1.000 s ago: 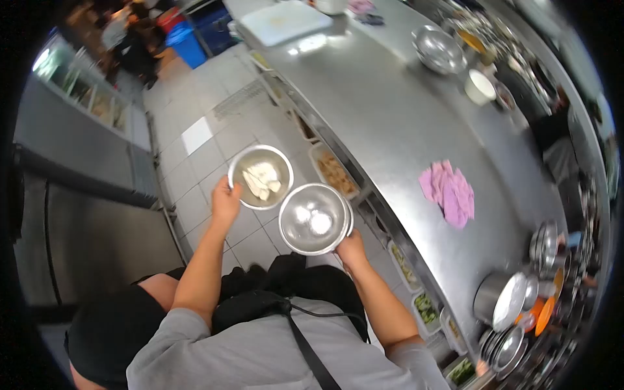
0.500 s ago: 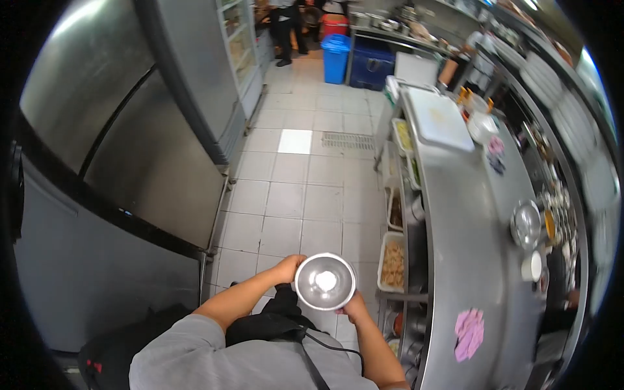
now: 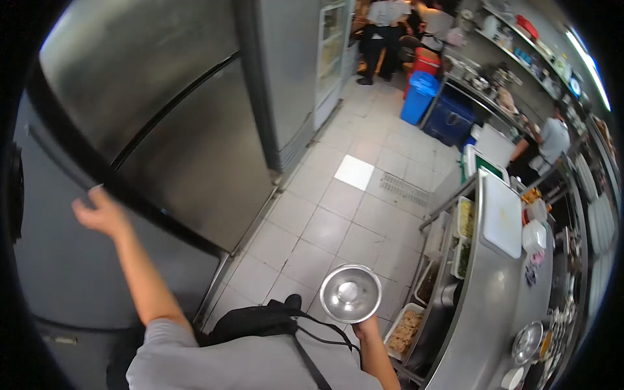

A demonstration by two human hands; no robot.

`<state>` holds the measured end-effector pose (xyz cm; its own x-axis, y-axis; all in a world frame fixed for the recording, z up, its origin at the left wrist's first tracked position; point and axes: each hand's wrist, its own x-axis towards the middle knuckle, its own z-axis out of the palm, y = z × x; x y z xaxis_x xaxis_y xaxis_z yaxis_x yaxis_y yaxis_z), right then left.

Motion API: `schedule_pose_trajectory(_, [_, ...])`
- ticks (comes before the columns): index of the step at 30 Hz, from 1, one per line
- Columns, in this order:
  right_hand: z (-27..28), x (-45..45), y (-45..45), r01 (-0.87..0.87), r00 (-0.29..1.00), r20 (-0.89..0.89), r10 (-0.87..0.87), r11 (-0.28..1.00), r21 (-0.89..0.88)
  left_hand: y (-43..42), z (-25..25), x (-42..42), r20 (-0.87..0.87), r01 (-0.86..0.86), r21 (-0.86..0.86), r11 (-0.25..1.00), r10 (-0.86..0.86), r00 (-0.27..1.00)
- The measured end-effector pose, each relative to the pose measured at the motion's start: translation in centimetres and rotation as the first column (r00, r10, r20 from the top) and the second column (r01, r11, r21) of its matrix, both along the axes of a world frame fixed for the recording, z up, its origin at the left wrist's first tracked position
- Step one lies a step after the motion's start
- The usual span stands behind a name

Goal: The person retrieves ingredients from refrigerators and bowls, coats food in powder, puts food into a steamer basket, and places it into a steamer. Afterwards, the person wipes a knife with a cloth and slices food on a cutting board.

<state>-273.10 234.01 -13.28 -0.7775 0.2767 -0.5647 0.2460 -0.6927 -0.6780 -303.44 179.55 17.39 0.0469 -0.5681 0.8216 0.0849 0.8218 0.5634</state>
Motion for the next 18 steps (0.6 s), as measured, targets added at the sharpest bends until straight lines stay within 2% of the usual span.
schedule_pose_trajectory(1, [-1.5,-0.5,1.2,0.002,1.0,-0.018,-0.003,0.999,-0.038,-5.8,0.3,-2.4,-0.142,-0.033,0.154,0.988,0.056,0.988])
schedule_pose_trajectory(2, [-1.9,-1.0,2.3,-0.016,1.0,0.009,0.016,0.999,-0.038,-11.1,0.3,-4.5,-0.238,0.213,0.251,0.944,-0.154,0.959])
schedule_pose_trajectory(3, [-2.2,-1.4,3.2,-0.041,0.998,0.037,0.043,0.998,-0.041,-11.2,2.1,-4.7,-0.084,0.216,0.341,0.915,-0.2,0.976])
schedule_pose_trajectory(4, [-3.0,-1.9,4.3,-0.033,0.999,0.029,0.035,0.999,-0.04,-10.9,2.8,-5.4,0.106,-0.021,0.366,0.93,-0.019,0.994])
schedule_pose_trajectory(8, [-6.3,-2.9,10.1,-0.082,0.994,0.072,0.082,0.997,0.01,-8.8,5.2,-5.0,0.169,-0.13,0.47,0.873,0.056,0.984])
schedule_pose_trajectory(9, [-6.7,-3.0,11.7,-0.107,0.99,0.099,0.104,0.994,0.02,-9.7,5.5,-4.5,-0.052,0.207,0.65,0.731,-0.229,0.972])
schedule_pose_trajectory(10, [-5.7,-3.2,12.9,-0.125,0.988,0.098,0.123,0.992,0.014,-9.6,6.1,-3.5,-0.316,0.513,0.714,0.476,-0.434,0.844])
schedule_pose_trajectory(11, [-4.7,-3.4,14.0,-0.134,0.984,0.122,0.126,0.99,0.052,-9.4,6.1,-2.7,-0.311,0.499,0.711,0.495,-0.415,0.855])
schedule_pose_trajectory(13, [-2.1,-4.4,15.4,-0.198,0.971,0.154,0.184,0.977,0.079,-8.0,6.2,-1.0,-0.268,0.529,0.698,0.483,-0.509,0.818])
schedule_pose_trajectory(15, [-0.8,-5.1,16.4,-0.183,0.972,0.172,0.157,0.972,0.146,-2.6,6.8,1.2,-0.247,0.468,0.671,0.575,-0.422,0.872])
schedule_pose_trajectory(16, [-2.8,-4.9,18.3,-0.255,0.952,0.206,0.225,0.958,0.131,-2.9,5.6,1.8,-0.238,0.433,0.597,0.675,-0.367,0.899])
schedule_pose_trajectory(17, [-5.6,-5.0,20.7,-0.312,0.938,0.186,0.291,0.945,0.095,-0.2,5.6,3.6,-0.173,0.393,0.611,0.687,-0.369,0.913])
schedule_pose_trajectory(18, [-6.5,-5.1,21.7,-0.365,0.922,0.159,0.352,0.929,0.059,1.1,5.2,5.4,0.006,0.238,0.596,0.767,-0.3,0.954])
